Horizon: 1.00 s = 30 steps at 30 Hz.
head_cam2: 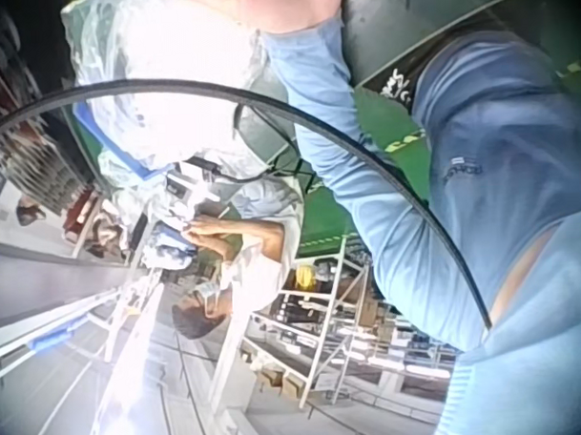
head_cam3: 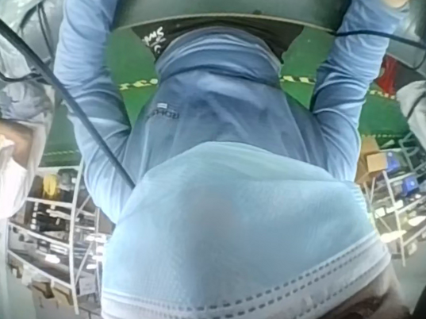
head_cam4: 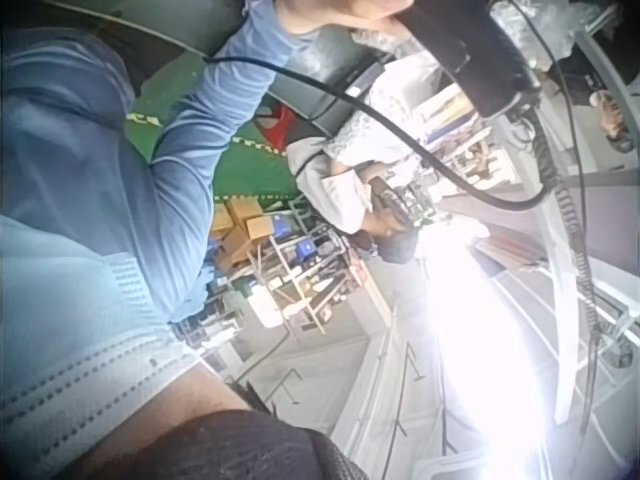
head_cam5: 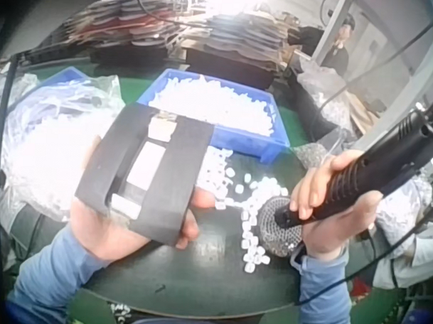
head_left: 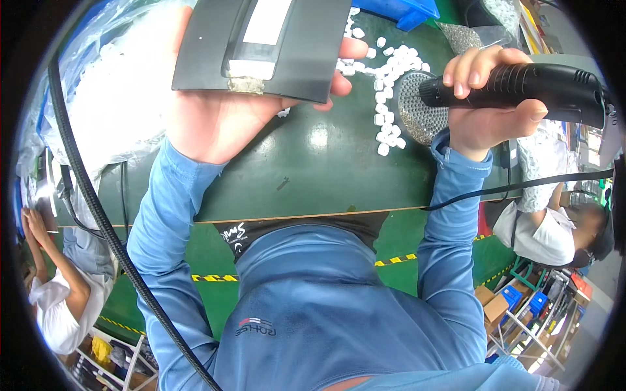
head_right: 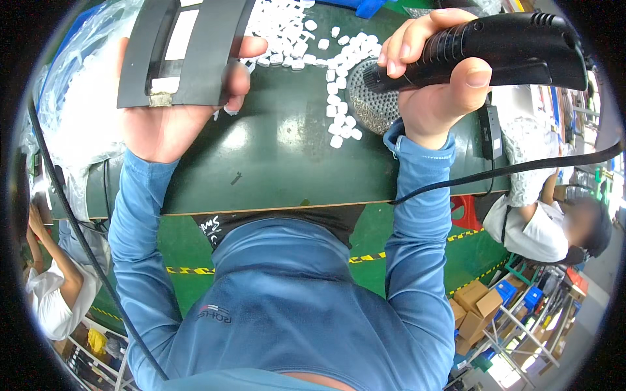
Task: Assembling small white plastic parts on a base plate using a hot air tool at a production workbench.
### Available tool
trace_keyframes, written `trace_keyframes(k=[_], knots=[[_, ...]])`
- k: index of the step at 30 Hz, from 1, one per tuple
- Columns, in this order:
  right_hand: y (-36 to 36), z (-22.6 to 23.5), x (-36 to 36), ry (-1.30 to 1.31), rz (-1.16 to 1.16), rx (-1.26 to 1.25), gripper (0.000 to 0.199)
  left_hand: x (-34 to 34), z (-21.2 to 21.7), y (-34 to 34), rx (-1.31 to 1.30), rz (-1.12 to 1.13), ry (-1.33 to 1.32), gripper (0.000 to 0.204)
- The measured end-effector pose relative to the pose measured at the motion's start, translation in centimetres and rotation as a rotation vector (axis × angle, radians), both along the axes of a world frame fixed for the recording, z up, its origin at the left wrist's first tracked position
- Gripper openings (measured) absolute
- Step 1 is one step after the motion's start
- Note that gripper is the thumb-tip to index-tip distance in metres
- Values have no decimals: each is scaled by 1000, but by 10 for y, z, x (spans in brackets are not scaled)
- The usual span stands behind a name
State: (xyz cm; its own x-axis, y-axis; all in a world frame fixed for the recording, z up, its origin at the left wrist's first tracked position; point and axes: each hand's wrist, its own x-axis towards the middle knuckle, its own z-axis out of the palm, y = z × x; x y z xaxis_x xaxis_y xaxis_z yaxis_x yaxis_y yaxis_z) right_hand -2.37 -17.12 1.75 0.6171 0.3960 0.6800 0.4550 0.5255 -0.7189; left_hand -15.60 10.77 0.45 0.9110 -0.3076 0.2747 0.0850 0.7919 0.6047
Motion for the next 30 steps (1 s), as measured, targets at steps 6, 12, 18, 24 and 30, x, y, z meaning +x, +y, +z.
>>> trace_keyframes(k=[6,12,18,24,30], knots=[[-5,-6,7,18,40,30,78,-4,3,-3,-9,-5,47,93],[-2,-3,3,3,-12,37,78,-4,5,-10,-97,-13,64,90],[-1,-6,1,13,-19,28,76,-5,3,-16,-271,-41,186,89],[-4,-7,1,22,7,27,75,-3,-3,-15,-301,-29,188,85],[-2,-7,2,24,32,40,75,-2,-4,-13,-359,-43,201,83]])
